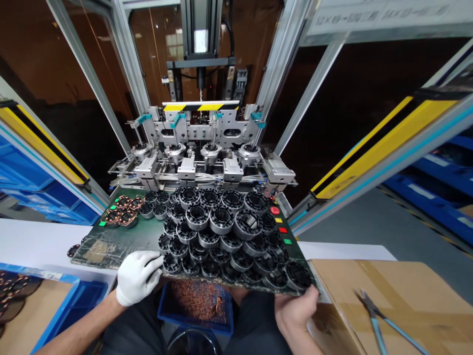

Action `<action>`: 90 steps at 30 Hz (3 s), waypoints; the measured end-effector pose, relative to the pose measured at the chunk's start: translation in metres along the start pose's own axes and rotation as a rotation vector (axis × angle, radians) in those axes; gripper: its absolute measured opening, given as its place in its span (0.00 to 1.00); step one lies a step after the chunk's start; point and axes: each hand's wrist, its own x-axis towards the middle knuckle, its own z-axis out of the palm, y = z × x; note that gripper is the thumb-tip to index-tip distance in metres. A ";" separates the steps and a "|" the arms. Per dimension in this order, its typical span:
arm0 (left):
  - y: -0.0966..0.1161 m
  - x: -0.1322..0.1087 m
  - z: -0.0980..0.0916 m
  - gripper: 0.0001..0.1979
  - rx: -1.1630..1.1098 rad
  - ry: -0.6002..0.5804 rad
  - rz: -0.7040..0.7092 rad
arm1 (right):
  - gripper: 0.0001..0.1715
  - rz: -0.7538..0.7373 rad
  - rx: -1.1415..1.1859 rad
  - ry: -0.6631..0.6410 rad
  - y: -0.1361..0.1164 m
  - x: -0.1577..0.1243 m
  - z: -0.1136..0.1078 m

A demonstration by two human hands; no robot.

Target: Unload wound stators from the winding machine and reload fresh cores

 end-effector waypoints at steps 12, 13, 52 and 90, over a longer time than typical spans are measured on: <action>0.000 0.001 -0.001 0.13 -0.008 0.009 0.001 | 0.25 -0.004 -0.003 -0.027 0.002 0.002 -0.004; 0.000 0.001 -0.001 0.13 -0.008 0.008 0.001 | 0.24 -0.007 -0.004 -0.034 0.002 0.002 -0.004; 0.000 0.001 0.000 0.13 0.002 0.024 0.014 | 0.24 0.010 -0.001 -0.040 0.001 0.002 -0.002; 0.000 0.000 0.000 0.13 0.002 -0.002 0.004 | 0.22 0.010 -0.006 -0.043 0.002 0.002 -0.005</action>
